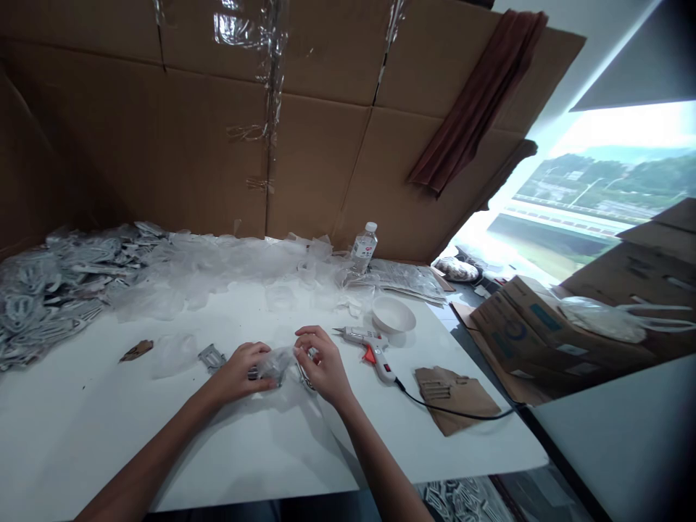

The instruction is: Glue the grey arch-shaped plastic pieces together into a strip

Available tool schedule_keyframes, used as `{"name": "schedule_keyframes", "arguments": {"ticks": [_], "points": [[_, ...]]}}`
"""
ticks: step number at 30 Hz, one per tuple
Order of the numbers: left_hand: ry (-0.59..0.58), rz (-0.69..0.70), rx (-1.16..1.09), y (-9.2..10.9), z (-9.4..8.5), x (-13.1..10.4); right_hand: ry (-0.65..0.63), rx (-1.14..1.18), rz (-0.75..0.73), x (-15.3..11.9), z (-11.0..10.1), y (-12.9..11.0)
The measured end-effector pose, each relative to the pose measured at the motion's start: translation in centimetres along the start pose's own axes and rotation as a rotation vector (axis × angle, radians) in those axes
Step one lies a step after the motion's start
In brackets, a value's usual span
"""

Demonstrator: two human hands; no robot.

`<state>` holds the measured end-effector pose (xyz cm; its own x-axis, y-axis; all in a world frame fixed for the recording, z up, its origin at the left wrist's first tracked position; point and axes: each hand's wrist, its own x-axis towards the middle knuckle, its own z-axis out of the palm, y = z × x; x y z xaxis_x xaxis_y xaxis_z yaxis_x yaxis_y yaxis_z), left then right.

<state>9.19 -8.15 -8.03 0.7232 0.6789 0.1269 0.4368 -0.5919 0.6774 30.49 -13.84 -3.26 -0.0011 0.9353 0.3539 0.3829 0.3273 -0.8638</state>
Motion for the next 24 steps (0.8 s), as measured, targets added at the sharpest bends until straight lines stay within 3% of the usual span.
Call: {"name": "schedule_keyframes", "arguments": {"ticks": [9,13,16,20,24], "points": [[0.065,-0.001,0.038,-0.4,-0.1,0.2,0.151,0.114,0.216,3.2,-1.3,1.7],[0.074,0.015,0.038,-0.2,-0.2,0.2,0.111,0.197,0.436,8.4,-3.8,2.6],[0.082,0.025,0.036,-0.2,-0.2,0.1,0.194,0.274,0.537,13.3,-6.1,2.4],[0.103,0.034,0.041,-0.4,0.0,0.1,0.278,0.366,0.529,16.9,-8.0,-0.6],[0.111,0.042,0.052,-0.5,0.0,0.2,0.248,0.424,0.355,14.0,-9.6,-7.7]]}}
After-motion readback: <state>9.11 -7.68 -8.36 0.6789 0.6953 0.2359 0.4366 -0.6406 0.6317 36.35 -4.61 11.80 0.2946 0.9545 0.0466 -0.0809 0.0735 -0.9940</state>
